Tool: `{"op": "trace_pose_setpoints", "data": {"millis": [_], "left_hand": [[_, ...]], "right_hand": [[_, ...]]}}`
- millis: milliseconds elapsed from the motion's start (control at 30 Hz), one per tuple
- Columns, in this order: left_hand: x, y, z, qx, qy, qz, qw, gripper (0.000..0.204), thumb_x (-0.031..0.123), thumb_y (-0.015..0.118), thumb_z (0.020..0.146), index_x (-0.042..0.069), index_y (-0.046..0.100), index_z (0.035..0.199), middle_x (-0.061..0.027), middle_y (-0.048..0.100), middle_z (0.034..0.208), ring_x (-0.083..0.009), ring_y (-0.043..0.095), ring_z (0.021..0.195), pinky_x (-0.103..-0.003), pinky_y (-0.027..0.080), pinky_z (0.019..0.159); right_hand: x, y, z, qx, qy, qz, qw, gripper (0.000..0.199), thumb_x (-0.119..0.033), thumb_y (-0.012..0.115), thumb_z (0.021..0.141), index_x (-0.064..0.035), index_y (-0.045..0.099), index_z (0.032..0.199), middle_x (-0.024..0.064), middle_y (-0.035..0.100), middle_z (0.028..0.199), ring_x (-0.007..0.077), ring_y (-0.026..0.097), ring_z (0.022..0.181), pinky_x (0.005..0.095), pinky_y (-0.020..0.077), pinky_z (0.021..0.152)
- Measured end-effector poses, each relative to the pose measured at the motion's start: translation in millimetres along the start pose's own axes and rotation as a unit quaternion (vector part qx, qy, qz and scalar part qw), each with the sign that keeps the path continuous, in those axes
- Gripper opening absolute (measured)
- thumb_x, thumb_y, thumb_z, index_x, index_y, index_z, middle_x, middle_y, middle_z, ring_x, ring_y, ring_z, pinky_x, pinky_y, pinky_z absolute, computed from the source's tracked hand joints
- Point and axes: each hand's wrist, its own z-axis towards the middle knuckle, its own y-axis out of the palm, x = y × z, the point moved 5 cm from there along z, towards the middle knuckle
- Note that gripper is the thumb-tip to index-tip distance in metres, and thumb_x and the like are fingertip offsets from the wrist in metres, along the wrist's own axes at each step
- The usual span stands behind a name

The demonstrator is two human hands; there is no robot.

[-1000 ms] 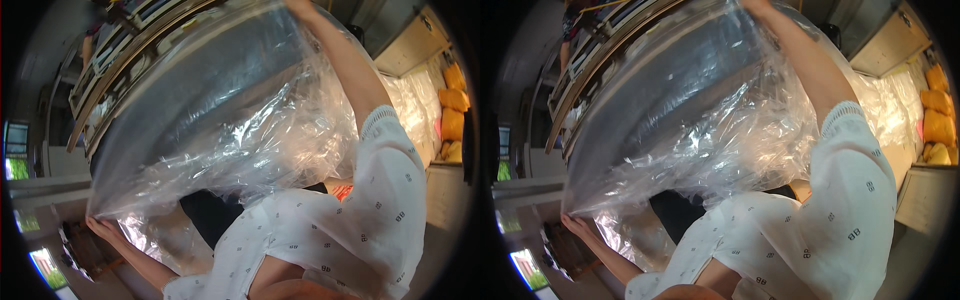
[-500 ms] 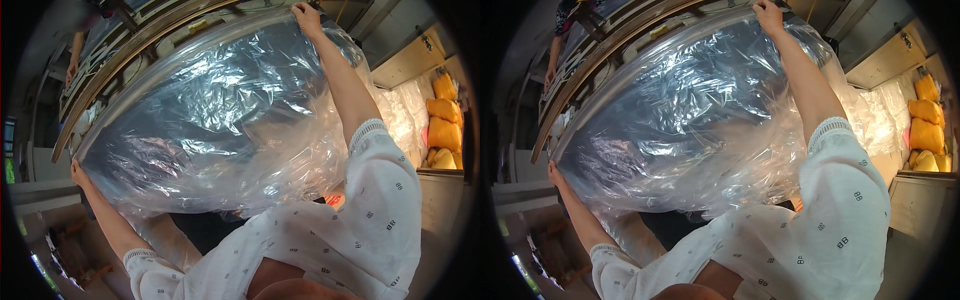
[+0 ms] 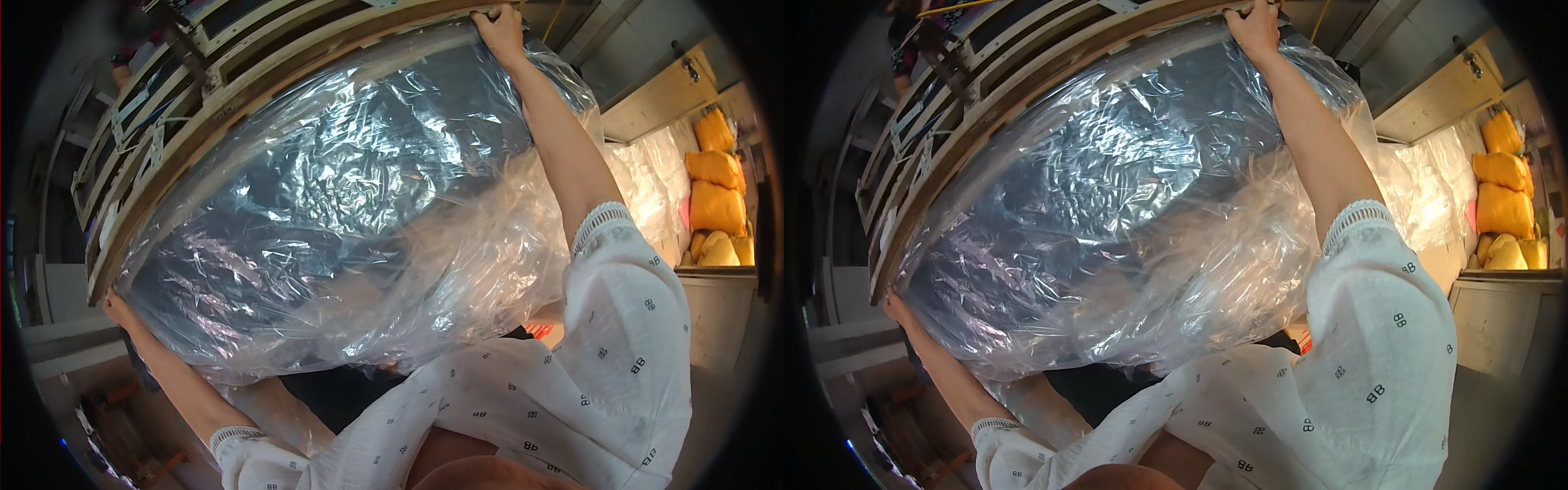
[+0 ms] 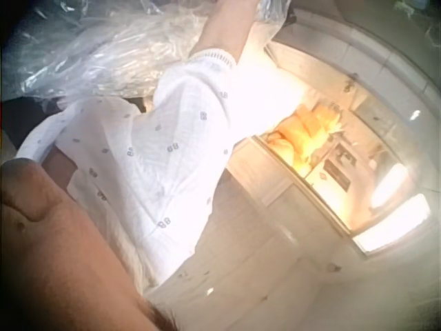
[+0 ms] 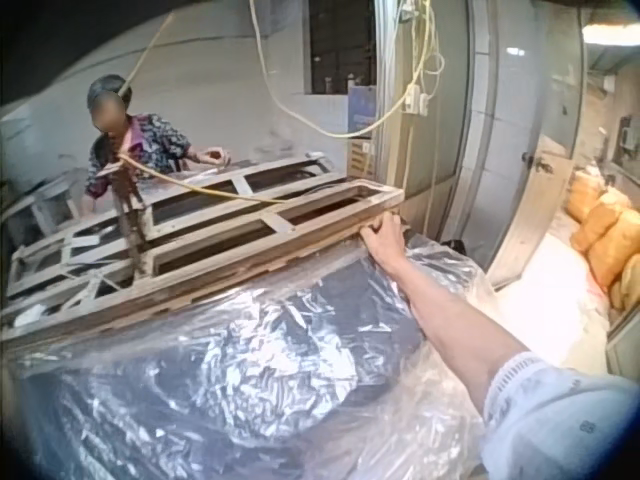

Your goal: The person is wrapping a large curved object with a plastic sheet on a workbench.

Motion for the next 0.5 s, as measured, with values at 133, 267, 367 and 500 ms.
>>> {"op": "trace_pose_setpoints", "data": {"millis": [133,267,367,500], "left_hand": [[0,-4,-8,0.050,0.054,-0.056,0.996,0.045,0.035,0.053,0.079,-0.006,0.062,0.095,-0.0189,0.063,0.093,-0.0301,0.057,0.085,-0.035,0.041,0.078],[-7,-12,-2,0.104,0.095,-0.077,0.987,0.041,0.031,0.049,0.082,-0.005,0.061,0.096,-0.0198,0.062,0.094,-0.0310,0.056,0.088,-0.036,0.041,0.078],[-10,-10,5,0.032,0.051,-0.080,0.995,0.043,0.032,0.047,0.085,-0.006,0.060,0.100,-0.0194,0.061,0.096,-0.0323,0.055,0.089,-0.035,0.041,0.081],[-11,-33,-9,0.017,0.131,0.044,0.990,0.043,0.034,0.052,0.085,-0.005,0.060,0.101,-0.0154,0.062,0.096,-0.0267,0.056,0.087,-0.033,0.041,0.081]], "right_hand": [[11,-11,-2,-0.061,0.024,0.274,0.959,0.028,-0.020,0.062,0.071,-0.0004,0.046,0.081,0.0204,0.046,0.090,0.0347,0.047,0.082,0.0397,0.0391,0.075],[16,-5,5,-0.011,0.062,0.098,0.993,0.027,-0.021,0.060,0.076,0.0002,0.048,0.086,0.0215,0.046,0.091,0.0352,0.046,0.088,0.0416,0.0389,0.076],[24,6,8,-0.052,-0.049,-0.026,0.997,0.032,-0.029,0.056,0.081,0.0000,0.051,0.093,0.0221,0.046,0.095,0.0357,0.045,0.092,0.0440,0.0388,0.078],[-3,17,-8,-0.172,-0.009,-0.157,0.973,0.040,-0.038,0.046,0.085,-0.0034,0.060,0.100,0.0206,0.045,0.107,0.0366,0.044,0.100,0.0434,0.0383,0.084]]}}
